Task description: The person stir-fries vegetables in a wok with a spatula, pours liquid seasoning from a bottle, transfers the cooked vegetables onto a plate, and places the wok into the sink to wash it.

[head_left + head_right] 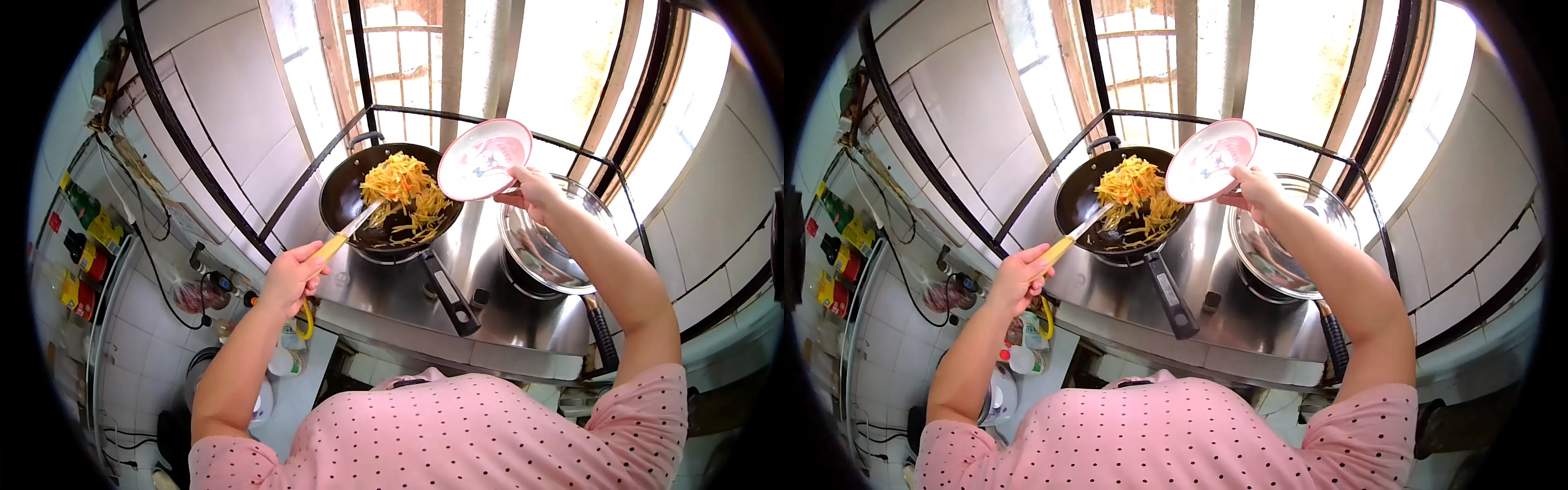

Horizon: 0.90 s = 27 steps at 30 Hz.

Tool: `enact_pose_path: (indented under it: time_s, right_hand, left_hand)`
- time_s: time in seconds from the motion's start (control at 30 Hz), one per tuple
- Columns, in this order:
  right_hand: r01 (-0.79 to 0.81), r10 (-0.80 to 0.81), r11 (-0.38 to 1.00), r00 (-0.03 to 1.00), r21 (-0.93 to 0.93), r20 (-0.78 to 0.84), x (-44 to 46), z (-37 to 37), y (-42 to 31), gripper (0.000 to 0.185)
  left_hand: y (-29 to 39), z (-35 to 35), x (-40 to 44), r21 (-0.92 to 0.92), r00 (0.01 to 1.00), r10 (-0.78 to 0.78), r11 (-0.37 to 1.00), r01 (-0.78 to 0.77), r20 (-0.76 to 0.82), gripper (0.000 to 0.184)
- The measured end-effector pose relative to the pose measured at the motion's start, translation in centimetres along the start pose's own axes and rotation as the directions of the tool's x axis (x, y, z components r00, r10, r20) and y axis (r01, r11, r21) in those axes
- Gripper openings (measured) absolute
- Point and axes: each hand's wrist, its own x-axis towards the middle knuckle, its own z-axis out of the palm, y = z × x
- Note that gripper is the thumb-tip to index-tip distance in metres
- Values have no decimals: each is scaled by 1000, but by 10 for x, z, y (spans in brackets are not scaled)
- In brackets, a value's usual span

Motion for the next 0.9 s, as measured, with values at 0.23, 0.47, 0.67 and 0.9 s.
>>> enact_pose_path:
  time_s: [0.23, 0.47, 0.67, 0.9]
  right_hand:
    - [-12, 18, 993, 999, -121, 51, 27, 33, 18, 28]
    - [-107, 92, 978, 992, 180, 85, 22, 87, 49, 40]
    - [-93, 9, 889, 983, 449, 184, 8, 97, 58, 25]
    - [-25, -80, 849, 981, 528, 176, -7, 89, 48, 25]
  left_hand:
    - [65, -7, -29, 141, 996, 88, 986, -88, 4, 46]
    - [99, 11, -44, 329, 995, 95, 940, -88, -4, 48]
    - [110, 19, -59, 533, 984, 176, 832, -155, 13, 46]
    - [104, 14, -63, 844, 816, 548, 336, -418, 186, 40]
